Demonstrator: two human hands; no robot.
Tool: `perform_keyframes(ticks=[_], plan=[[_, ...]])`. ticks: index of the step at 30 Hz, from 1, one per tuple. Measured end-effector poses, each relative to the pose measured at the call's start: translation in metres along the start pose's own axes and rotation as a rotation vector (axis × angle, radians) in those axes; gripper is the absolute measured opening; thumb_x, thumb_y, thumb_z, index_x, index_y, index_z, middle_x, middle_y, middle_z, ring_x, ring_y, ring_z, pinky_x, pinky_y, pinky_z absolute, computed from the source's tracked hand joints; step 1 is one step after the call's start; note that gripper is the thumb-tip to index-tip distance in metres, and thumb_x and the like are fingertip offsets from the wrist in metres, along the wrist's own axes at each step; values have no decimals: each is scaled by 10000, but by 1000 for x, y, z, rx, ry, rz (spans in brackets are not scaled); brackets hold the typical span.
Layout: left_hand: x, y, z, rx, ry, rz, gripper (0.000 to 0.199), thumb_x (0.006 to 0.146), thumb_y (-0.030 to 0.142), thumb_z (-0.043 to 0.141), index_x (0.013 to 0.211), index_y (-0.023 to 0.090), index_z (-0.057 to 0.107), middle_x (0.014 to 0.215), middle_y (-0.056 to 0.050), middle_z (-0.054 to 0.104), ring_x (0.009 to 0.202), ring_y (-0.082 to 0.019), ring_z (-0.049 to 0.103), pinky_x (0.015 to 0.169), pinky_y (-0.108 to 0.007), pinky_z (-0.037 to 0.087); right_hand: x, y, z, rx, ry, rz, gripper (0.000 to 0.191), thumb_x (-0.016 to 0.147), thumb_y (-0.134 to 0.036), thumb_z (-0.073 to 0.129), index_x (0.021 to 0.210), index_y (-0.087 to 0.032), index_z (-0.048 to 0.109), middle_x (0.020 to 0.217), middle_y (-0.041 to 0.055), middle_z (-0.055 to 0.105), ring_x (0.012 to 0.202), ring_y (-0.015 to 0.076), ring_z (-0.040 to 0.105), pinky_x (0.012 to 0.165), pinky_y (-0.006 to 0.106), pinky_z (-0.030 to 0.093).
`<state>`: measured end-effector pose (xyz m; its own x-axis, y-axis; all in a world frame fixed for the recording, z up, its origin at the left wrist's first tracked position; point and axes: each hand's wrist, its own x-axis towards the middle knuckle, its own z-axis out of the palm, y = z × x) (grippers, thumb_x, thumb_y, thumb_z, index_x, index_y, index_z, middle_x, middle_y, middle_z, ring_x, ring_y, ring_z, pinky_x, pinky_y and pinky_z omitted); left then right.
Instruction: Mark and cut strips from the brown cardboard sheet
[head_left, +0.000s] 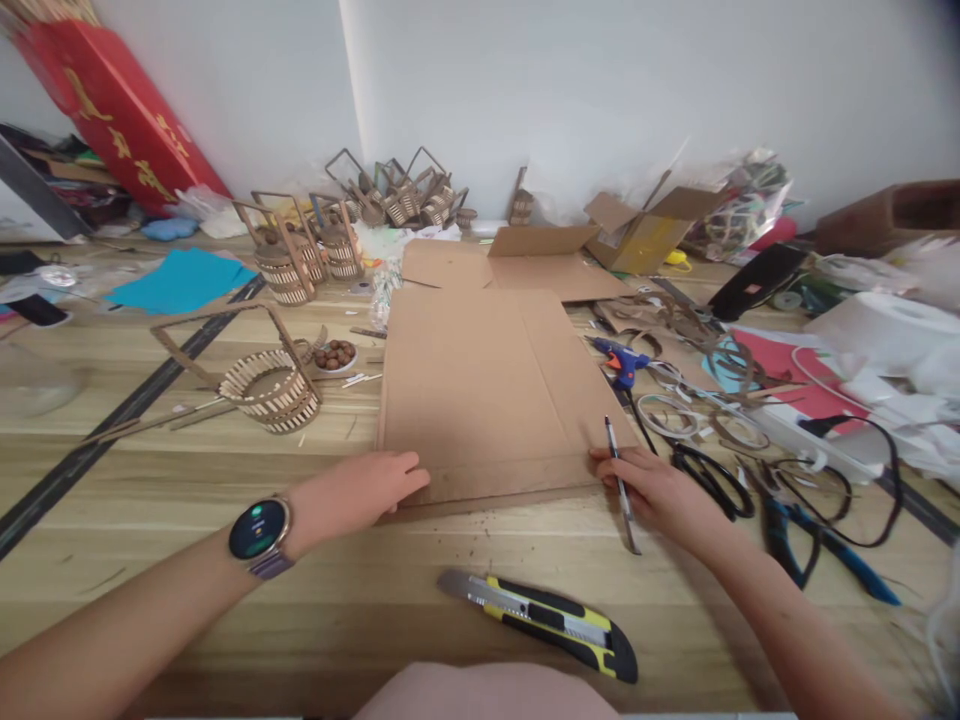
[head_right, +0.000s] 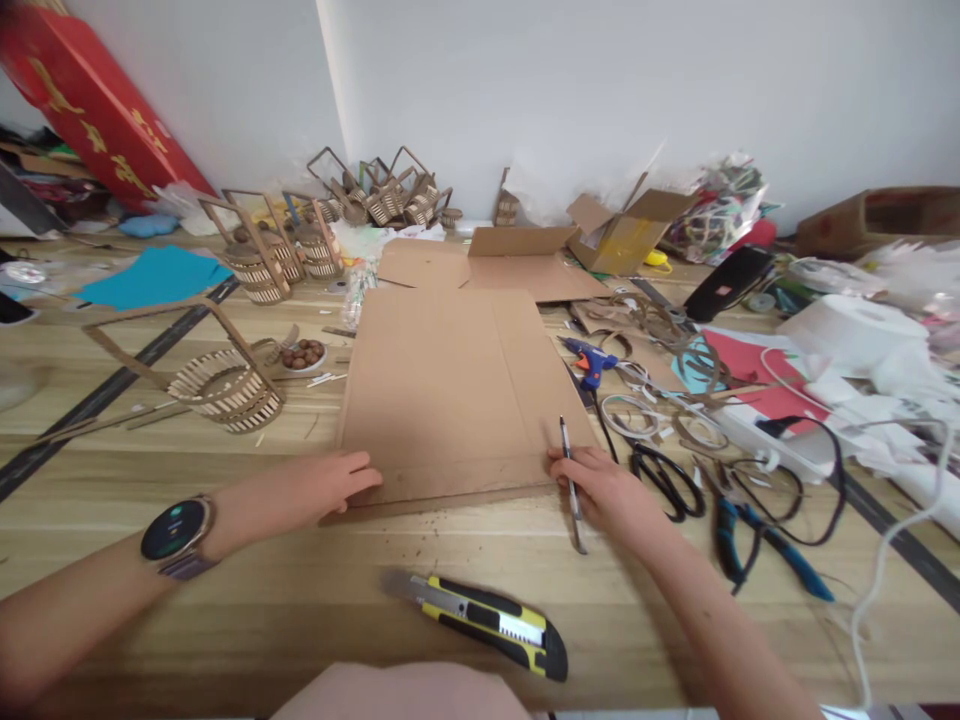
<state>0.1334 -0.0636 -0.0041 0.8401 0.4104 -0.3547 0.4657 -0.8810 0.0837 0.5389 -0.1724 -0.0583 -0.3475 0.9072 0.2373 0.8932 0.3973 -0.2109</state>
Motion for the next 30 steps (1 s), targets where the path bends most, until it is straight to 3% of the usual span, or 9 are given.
perform_keyframes(ticks=[3,8,14,20,27,30], plan=[[7,-1,-11,70,-50,40,651,870,4,550,1441,315,533,1013,-57,642,789,-187,645,610,-248,401,0,-1,-1,-12,-3,-7,243,873,-83,487,903,-243,667,1119,93,757,1016,234,711,829,357,589],[22,-5,-25,81,-137,90,702,891,32,502,1475,422,502,948,-55,673,683,-168,613,538,-252,306,-1,0,0,-49,15,-37,235,880,-88,482,895,-239,662,1140,106,750,1031,241,713,831,361,590],[37,0,-38,114,-186,112,840,845,-19,506,1548,422,373,902,-44,743,745,-197,663,559,-248,345,-4,8,5,-53,37,-83,231,906,-121,464,929,-246,656,1135,97,754,1020,245,715,819,370,593],[44,11,-53,129,-200,114,932,787,-82,569,1539,433,377,913,-5,773,756,-201,679,623,-246,406,-5,11,7,-25,17,-49,225,892,-136,466,922,-253,656,1125,93,757,1029,252,714,844,387,587],[43,7,-44,121,-145,128,871,817,-44,547,1532,430,398,887,-28,768,721,-219,686,610,-264,425,-1,4,1,24,-3,24,200,876,-145,487,864,-256,653,1124,86,762,1003,253,721,837,389,582],[43,6,-42,128,-192,123,888,812,64,661,1560,420,340,928,-55,753,770,-246,689,599,-267,418,-1,3,1,24,-1,20,187,873,-152,501,870,-258,655,1128,82,762,995,249,724,836,381,580]])
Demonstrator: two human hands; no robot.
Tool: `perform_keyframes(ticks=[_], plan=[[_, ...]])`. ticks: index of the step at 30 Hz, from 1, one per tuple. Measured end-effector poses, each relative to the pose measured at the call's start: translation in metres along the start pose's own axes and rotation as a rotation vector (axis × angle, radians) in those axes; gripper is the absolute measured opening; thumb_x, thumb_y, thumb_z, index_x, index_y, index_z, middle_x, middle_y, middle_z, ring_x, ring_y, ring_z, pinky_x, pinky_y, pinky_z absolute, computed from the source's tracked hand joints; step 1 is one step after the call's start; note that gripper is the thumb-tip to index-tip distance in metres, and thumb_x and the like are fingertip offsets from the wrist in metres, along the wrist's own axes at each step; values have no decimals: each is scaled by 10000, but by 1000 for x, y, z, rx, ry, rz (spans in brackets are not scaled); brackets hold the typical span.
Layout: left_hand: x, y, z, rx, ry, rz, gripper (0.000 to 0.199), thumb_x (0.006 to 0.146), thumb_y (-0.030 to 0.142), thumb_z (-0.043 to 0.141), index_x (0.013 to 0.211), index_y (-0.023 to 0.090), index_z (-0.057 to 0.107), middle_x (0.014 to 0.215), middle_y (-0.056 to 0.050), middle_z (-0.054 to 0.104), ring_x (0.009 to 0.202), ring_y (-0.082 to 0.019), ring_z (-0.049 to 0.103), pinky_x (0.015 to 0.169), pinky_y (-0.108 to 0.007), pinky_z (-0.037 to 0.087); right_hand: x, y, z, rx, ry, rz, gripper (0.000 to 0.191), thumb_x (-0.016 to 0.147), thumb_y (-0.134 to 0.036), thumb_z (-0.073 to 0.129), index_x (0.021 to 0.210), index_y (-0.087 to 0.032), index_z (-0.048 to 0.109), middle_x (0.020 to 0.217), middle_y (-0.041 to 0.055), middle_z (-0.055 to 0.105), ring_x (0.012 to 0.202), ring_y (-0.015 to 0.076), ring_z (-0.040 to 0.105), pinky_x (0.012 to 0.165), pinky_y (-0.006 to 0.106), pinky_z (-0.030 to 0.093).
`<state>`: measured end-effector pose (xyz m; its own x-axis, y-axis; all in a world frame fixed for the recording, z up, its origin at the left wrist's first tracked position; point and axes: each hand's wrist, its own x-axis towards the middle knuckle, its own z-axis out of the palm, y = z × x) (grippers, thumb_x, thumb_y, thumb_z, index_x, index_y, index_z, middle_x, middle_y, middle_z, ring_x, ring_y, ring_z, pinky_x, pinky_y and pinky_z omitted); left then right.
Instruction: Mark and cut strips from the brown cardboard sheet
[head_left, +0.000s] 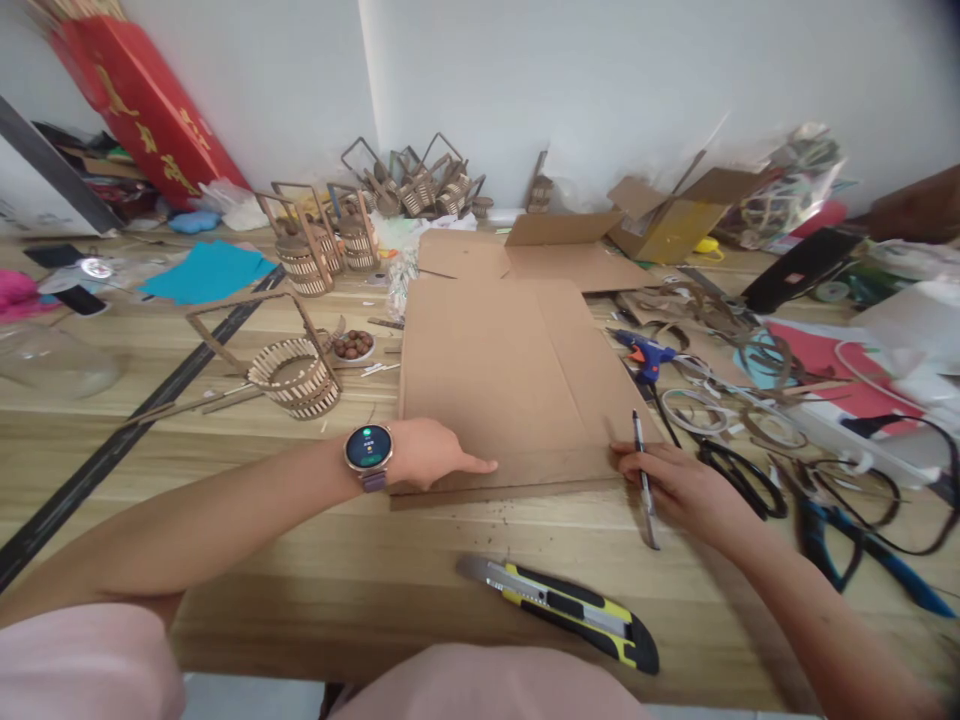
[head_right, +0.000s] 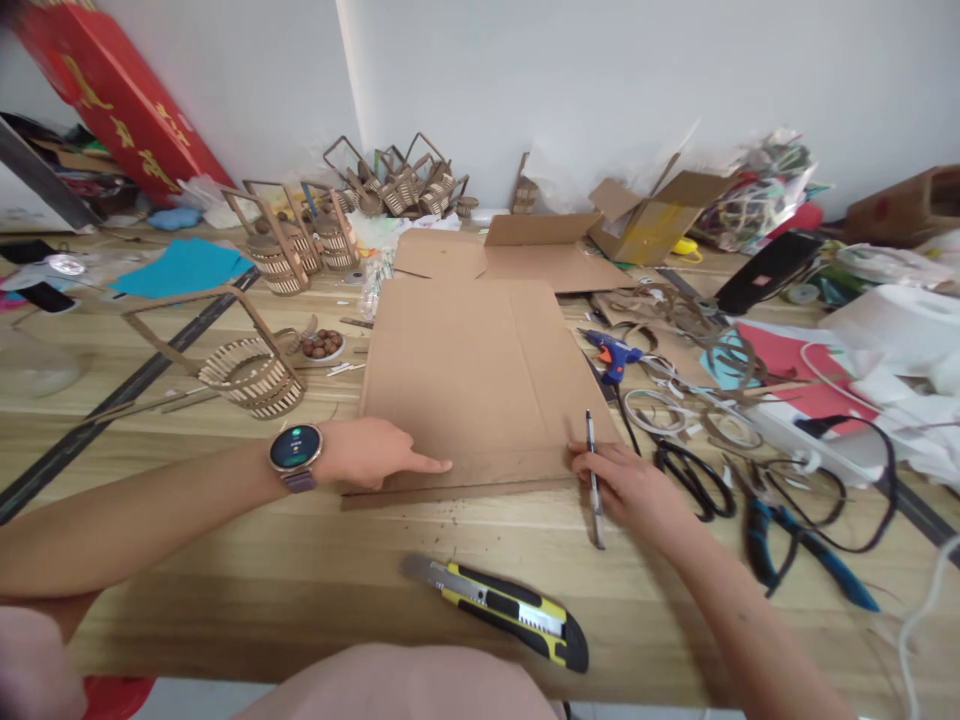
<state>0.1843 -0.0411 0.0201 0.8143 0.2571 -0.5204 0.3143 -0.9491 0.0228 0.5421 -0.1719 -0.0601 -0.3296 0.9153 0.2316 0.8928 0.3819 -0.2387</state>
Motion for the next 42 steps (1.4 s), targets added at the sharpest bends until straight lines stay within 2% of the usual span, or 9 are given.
perform_keyframes(ticks=[3,5,11,18,24,30,37,42], plan=[[-1,1,1,11,-48,-12,942,806,209,760,1586,405,271,984,-74,739,835,-263,683,612,-265,417,-1,1,1,-4,15,-1,193,889,-165,487,873,-259,656,1116,87,765,983,249,726,834,381,578],[-2,2,4,24,-30,-19,929,823,234,761,1591,397,264,1004,-82,732,852,-261,678,622,-263,419,-1,1,2,-5,23,-15,197,893,-165,481,875,-256,654,1108,88,767,979,248,727,831,380,577],[-2,2,6,12,-19,-13,904,838,221,736,1593,387,268,1038,-85,713,829,-247,677,610,-264,413,-1,1,1,-1,-2,-7,200,903,-173,471,853,-250,648,1101,94,766,964,250,724,807,383,577],[-4,4,3,18,-10,-11,879,831,210,725,1585,372,304,990,-75,712,824,-255,681,592,-267,406,-2,2,3,7,17,15,201,878,-172,487,883,-256,670,1131,92,762,995,263,721,842,415,584],[-4,2,6,-29,43,-5,857,792,188,749,1548,369,387,925,-43,706,775,-225,665,623,-254,418,-2,3,3,3,11,1,202,863,-151,498,876,-260,668,1143,82,761,992,250,725,840,394,587],[-4,4,4,2,4,-9,868,816,183,710,1577,363,333,969,-75,718,790,-252,671,589,-270,403,-2,3,4,-15,21,-13,206,866,-150,494,883,-259,668,1141,83,762,991,251,726,836,391,588],[-3,4,7,-26,45,-11,861,768,144,713,1540,369,404,884,-38,705,734,-221,653,600,-256,412,0,2,1,-1,0,0,205,868,-148,503,873,-263,672,1124,78,767,988,250,728,846,392,589],[-4,6,3,3,-9,-20,876,812,169,693,1580,369,322,959,-73,717,776,-246,665,566,-267,383,0,1,2,-40,32,-48,211,890,-145,477,877,-251,660,1116,92,768,1004,257,728,830,391,596]])
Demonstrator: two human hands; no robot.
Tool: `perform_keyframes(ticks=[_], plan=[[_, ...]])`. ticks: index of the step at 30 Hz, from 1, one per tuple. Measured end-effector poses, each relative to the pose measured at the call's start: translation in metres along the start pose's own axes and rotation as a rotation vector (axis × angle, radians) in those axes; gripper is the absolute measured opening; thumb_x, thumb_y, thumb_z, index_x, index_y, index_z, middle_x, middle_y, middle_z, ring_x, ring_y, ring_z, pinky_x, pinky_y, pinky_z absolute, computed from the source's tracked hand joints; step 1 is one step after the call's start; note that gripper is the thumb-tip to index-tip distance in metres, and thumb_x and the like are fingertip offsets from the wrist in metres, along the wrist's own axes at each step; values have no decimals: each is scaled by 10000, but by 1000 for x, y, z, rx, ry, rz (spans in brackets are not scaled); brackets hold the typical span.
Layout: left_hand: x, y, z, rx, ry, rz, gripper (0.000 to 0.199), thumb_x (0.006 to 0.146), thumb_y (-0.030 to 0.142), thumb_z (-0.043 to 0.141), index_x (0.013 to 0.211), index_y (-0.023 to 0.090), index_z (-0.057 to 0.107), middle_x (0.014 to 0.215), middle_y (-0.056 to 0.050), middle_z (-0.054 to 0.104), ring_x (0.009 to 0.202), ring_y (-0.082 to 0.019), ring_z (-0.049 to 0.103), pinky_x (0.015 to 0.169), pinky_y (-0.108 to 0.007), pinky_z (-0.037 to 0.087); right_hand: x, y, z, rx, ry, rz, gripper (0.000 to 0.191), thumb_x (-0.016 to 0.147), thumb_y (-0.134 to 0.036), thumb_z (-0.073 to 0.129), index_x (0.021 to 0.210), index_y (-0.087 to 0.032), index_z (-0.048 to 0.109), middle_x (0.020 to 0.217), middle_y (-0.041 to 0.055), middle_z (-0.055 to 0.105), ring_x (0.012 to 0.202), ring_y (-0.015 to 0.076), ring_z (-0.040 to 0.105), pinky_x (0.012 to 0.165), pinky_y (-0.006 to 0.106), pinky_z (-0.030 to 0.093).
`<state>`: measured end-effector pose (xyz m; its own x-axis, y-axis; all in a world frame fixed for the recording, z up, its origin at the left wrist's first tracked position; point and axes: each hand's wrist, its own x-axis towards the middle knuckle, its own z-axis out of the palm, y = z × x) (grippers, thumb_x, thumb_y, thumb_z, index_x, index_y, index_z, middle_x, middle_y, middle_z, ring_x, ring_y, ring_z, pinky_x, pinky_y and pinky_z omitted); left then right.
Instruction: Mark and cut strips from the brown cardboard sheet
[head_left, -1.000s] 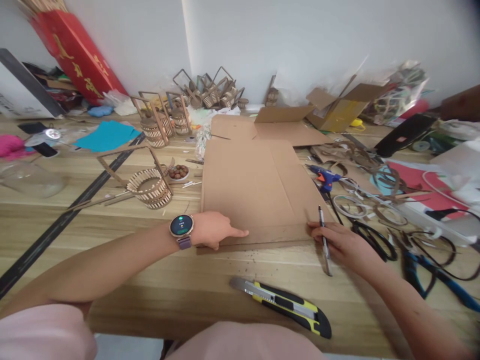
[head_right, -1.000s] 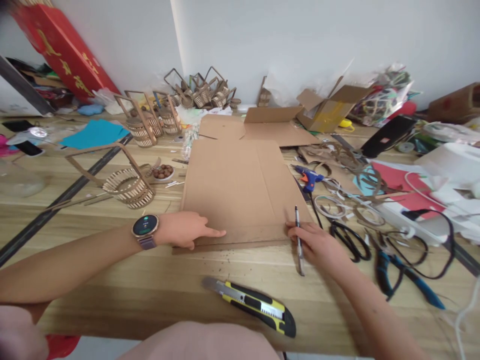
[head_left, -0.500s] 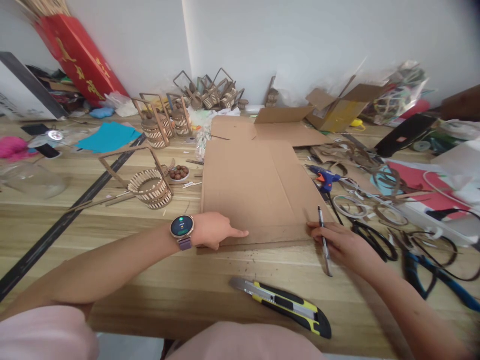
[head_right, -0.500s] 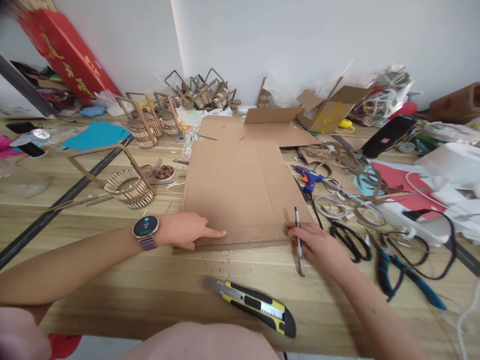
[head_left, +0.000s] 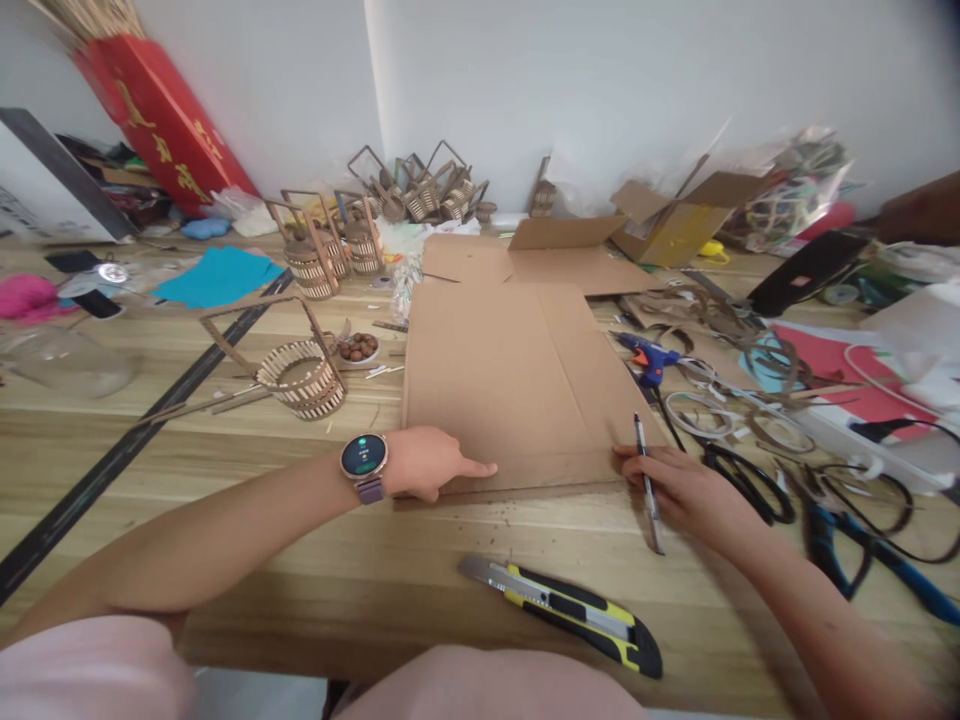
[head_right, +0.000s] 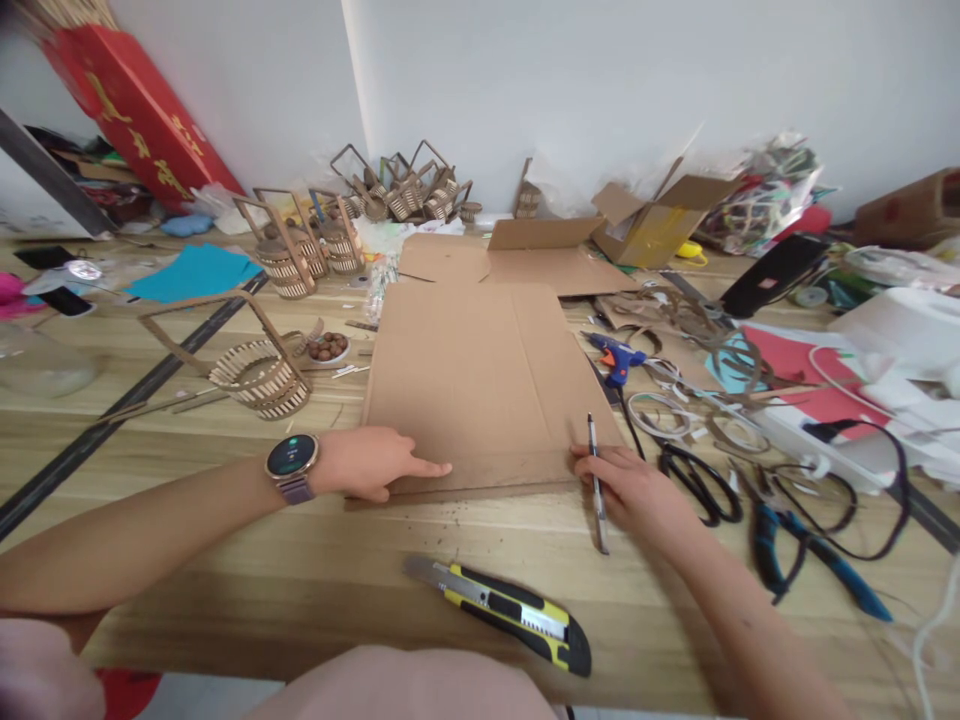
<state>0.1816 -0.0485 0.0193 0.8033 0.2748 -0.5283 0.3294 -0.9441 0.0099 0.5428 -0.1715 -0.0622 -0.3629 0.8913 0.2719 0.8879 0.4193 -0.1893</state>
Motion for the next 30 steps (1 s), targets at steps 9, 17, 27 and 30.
perform_keyframes(ticks=[9,17,27,30], plan=[[0,2,-1,12,-31,-11,879,829,154,652,1595,366,277,992,-84,726,798,-263,675,574,-280,392,0,1,0,-8,-16,4,219,869,-129,484,873,-255,662,1129,86,766,1017,258,725,841,394,592],[-1,4,-4,13,-44,-16,883,823,171,667,1593,368,282,989,-81,726,805,-255,682,568,-268,390,-1,2,1,2,-10,15,213,880,-137,482,876,-252,661,1135,84,765,1006,252,726,837,387,587],[0,1,-6,-13,-78,-24,897,833,217,692,1590,417,254,1008,-62,728,850,-260,681,597,-268,406,0,2,0,-8,-29,0,206,878,-133,481,874,-252,648,1140,86,763,1006,254,728,842,389,591],[-2,2,-9,-2,-72,-29,894,841,213,696,1591,415,252,1044,-69,724,875,-257,683,599,-266,402,-1,1,0,-24,-13,-24,207,888,-138,481,889,-250,655,1121,89,767,996,252,731,819,376,595]])
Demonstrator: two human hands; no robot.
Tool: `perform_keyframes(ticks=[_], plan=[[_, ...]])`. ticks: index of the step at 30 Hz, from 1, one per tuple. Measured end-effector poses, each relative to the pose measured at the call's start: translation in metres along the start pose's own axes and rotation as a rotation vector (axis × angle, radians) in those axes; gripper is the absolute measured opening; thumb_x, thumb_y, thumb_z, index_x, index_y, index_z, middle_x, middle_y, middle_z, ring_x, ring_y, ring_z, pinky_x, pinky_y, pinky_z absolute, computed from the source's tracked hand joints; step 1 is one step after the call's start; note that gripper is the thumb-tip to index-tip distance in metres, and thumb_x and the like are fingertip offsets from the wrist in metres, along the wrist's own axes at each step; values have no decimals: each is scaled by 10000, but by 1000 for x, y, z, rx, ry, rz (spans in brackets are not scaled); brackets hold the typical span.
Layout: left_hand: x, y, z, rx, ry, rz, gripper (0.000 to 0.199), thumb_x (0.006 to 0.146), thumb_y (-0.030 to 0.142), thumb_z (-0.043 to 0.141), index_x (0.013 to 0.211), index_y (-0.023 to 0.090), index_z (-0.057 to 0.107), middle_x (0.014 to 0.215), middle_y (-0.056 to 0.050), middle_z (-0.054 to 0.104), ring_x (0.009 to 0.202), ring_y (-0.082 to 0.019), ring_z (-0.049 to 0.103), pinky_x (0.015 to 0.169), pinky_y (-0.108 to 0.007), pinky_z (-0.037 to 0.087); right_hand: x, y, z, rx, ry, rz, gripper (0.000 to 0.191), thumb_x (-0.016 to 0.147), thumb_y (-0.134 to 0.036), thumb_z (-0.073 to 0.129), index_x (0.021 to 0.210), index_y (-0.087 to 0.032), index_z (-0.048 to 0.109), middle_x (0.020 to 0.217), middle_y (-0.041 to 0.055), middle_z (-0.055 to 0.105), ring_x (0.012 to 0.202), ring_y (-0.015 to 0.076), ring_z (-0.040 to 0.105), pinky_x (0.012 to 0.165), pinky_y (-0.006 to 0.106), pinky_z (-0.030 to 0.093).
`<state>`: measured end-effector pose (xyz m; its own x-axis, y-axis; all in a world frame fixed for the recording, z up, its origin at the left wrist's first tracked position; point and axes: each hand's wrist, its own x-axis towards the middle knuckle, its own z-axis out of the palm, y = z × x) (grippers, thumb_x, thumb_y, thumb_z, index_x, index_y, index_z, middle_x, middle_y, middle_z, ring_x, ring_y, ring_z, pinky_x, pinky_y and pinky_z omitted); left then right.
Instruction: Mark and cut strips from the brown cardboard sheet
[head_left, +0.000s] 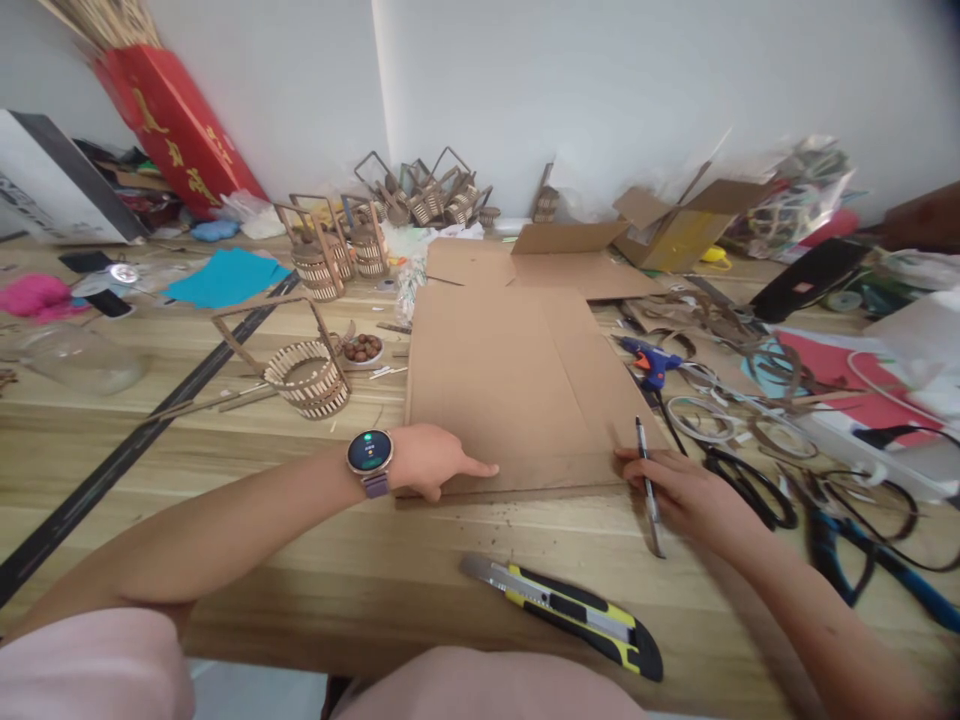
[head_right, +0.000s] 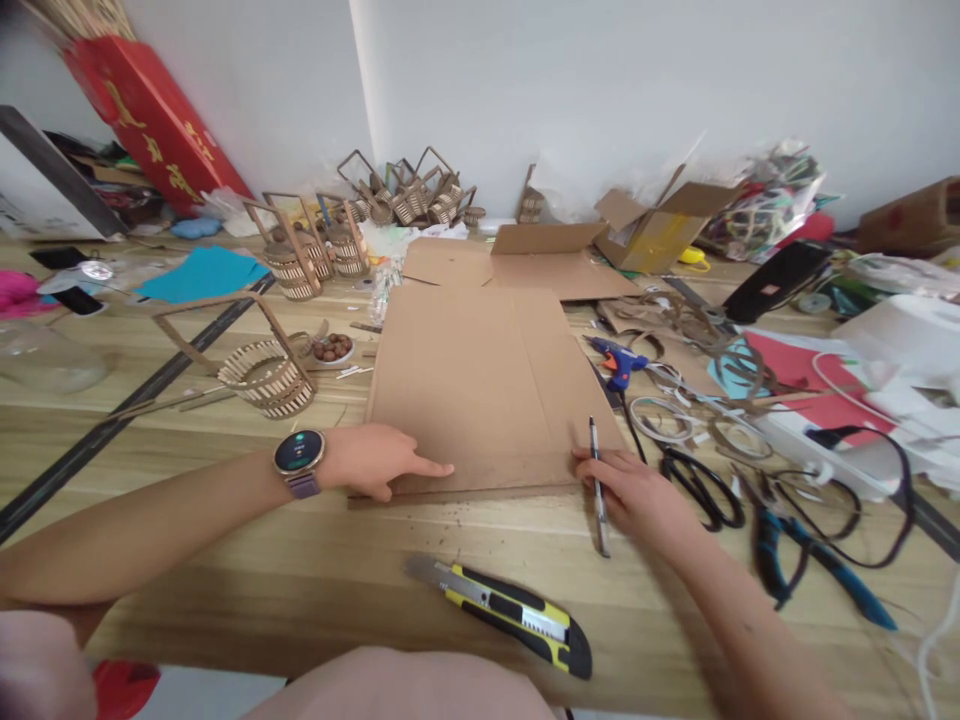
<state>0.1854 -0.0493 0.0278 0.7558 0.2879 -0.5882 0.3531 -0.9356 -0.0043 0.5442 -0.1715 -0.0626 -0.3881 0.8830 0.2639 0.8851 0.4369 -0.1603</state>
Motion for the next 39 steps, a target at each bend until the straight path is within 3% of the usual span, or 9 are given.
perform_keyframes(ticks=[19,39], plan=[[6,-5,11,18,26,6,938,841,243,770,1591,425,237,1015,-64,717,895,-261,694,577,-262,381,-4,2,5,11,24,29,220,875,-127,483,879,-254,662,1142,73,764,1026,245,722,839,369,586],[5,-4,10,-7,42,4,930,815,210,783,1575,426,292,975,-56,721,841,-253,687,591,-255,412,-1,-1,2,11,-2,33,239,876,-123,475,891,-247,678,1162,91,759,1020,254,726,843,393,595]])
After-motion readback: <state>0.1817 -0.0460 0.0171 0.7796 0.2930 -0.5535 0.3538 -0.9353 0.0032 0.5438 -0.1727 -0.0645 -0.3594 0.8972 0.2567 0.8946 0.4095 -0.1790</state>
